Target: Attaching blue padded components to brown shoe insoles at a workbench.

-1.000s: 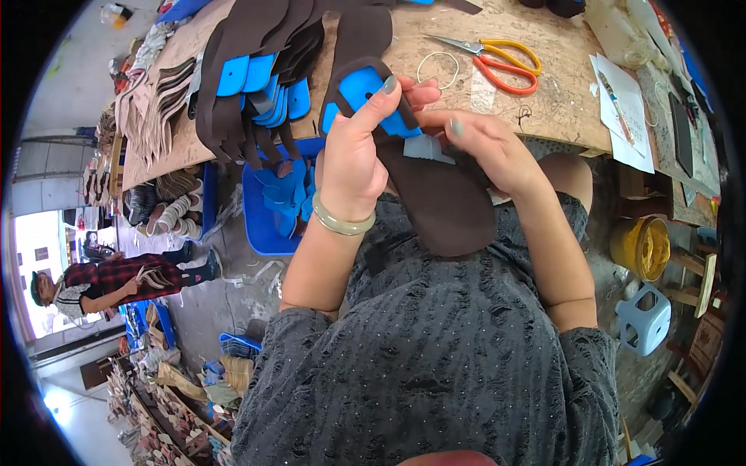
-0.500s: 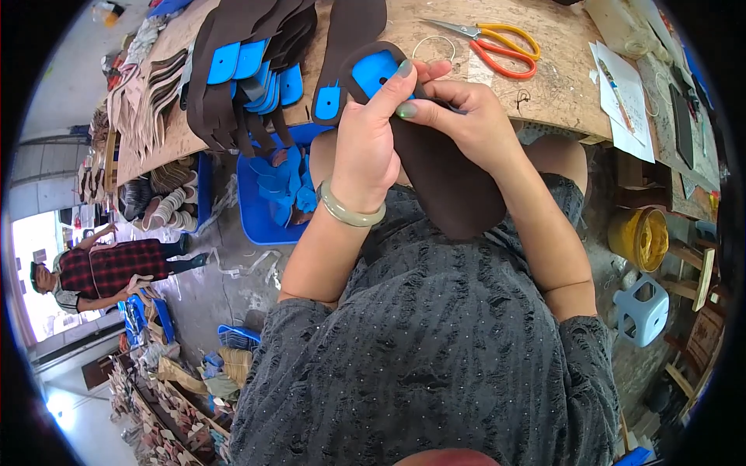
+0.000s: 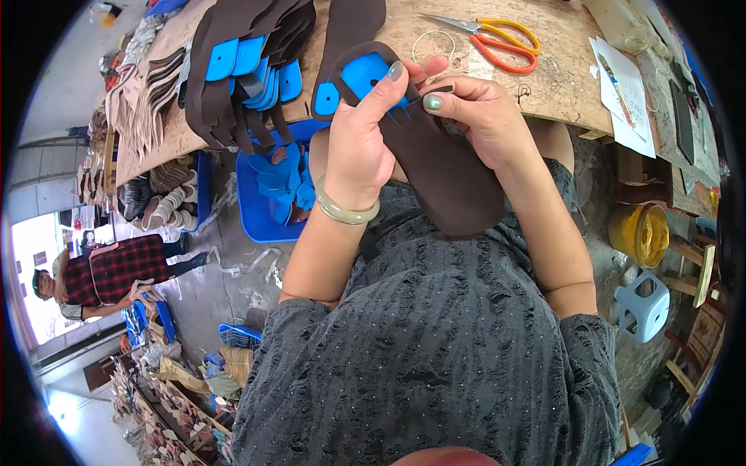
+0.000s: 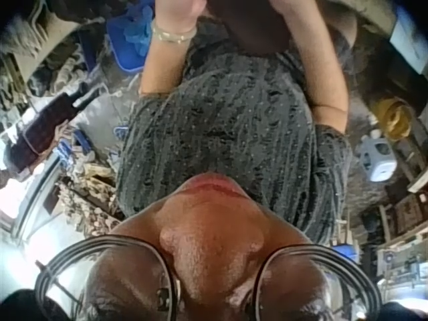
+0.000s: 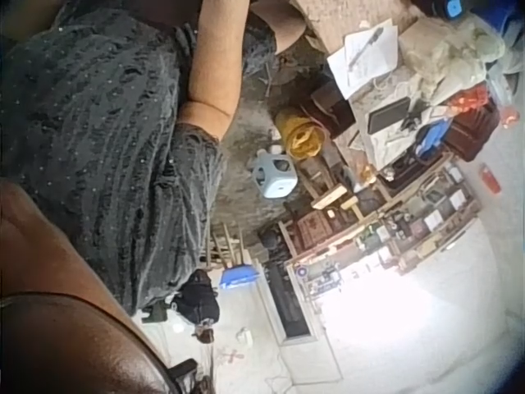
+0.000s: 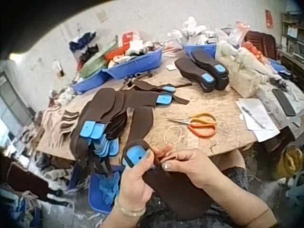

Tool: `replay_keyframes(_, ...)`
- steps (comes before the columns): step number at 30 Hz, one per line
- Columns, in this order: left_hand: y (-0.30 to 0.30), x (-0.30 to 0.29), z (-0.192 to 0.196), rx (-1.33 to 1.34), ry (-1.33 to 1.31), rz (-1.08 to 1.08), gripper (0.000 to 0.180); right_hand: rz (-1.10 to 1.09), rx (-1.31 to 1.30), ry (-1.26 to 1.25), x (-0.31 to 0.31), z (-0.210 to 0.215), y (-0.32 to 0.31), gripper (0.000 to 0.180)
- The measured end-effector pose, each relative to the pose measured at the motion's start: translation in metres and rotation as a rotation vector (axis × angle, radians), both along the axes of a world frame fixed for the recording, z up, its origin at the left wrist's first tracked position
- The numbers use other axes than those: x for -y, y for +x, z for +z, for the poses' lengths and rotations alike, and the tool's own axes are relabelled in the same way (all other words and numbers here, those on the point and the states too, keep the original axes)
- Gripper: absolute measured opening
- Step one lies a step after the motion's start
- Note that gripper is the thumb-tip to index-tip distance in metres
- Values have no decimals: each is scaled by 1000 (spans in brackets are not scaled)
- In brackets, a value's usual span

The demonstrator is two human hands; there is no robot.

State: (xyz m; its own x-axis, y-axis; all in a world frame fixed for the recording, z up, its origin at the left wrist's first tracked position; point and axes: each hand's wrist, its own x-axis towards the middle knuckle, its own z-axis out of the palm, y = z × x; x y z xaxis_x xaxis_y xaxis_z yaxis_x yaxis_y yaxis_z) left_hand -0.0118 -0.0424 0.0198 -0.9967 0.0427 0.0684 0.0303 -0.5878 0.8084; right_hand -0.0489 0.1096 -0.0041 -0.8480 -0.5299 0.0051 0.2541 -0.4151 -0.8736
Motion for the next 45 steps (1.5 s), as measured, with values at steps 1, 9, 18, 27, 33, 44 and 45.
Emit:
replay_keyframes(1, 0, 2, 0, 1, 0, 2, 23, 2, 1, 0, 1, 1, 0, 15)
replay_keyframes(9, 3, 18, -5, -181, 10, -170, 25, 382, 265, -215, 10, 0, -11, 13)
replay_keyframes(18, 15, 13, -3, -358, -102, 165, 23, -447, -830, 421, 13, 29, 25, 18)
replay_keyframes(27, 16, -1, 3, -505, -198, 257, 24, -750, -1106, 544, 7, 34, 43, 20)
replay_keyframes(33, 15, -2, 6, -590, -257, 268, 25, -737, -1121, 523, 8, 35, 44, 19)
replay_keyframes(44, 17, 18, 5, -548, -410, -96, 26, -335, -1016, 461, 7, 45, 37, 18)
replay_keyframes(45, 18, 14, 3, -528, -375, -62, 25, -396, -1071, 437, 10, 38, 32, 18)
